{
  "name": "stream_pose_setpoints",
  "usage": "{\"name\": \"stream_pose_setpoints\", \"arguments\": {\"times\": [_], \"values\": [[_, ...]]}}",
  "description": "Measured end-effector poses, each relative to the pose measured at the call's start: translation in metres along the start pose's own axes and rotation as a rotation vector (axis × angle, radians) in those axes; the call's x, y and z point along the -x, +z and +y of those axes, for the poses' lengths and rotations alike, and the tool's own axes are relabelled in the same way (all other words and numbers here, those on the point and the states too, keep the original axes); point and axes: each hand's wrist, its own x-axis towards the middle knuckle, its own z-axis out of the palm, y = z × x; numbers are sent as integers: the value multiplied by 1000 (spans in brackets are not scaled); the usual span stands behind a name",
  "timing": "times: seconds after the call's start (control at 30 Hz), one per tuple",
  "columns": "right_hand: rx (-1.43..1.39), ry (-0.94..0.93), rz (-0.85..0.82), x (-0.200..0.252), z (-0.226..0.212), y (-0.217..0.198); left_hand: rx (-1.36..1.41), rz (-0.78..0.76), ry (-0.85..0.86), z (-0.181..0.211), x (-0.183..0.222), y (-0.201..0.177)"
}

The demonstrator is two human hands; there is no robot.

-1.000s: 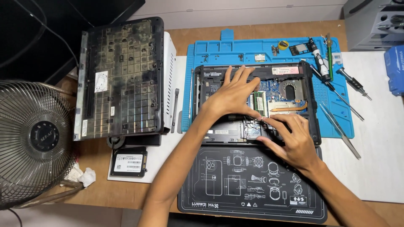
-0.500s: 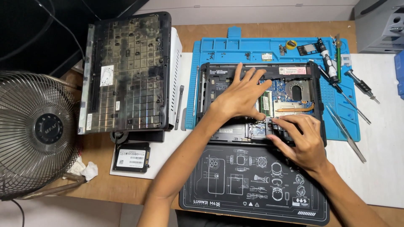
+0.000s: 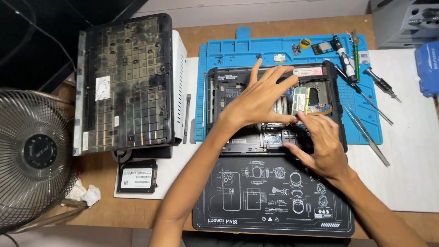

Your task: Extracting the motherboard from a laptop by unscrewing components and disconnecting internal cables.

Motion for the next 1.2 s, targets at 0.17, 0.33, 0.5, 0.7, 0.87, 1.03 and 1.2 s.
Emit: {"name": "stream_pose_setpoints", "arguments": {"times": [0.17, 0.33, 0.5, 0.7, 0.87, 1.03, 1.2], "values": [[-38, 42, -27, -2, 2, 0, 44, 53, 23, 2, -3, 2], [-89, 102, 20, 0, 1, 0, 142, 72, 35, 1, -3, 1], [-128, 111, 57, 0, 3, -1, 347, 138, 23, -4, -7, 2], [-223, 141, 132, 6, 10, 1, 314, 141, 39, -5, -6, 1], [-200, 104, 149, 11, 13, 2, 268, 202, 62, 8, -4, -12], [-214, 92, 173, 8, 12, 2, 301, 210, 115, 16, -2, -21], [-251, 126, 214, 7, 7, 2, 285, 200, 103, -2, -6, -7]]}}
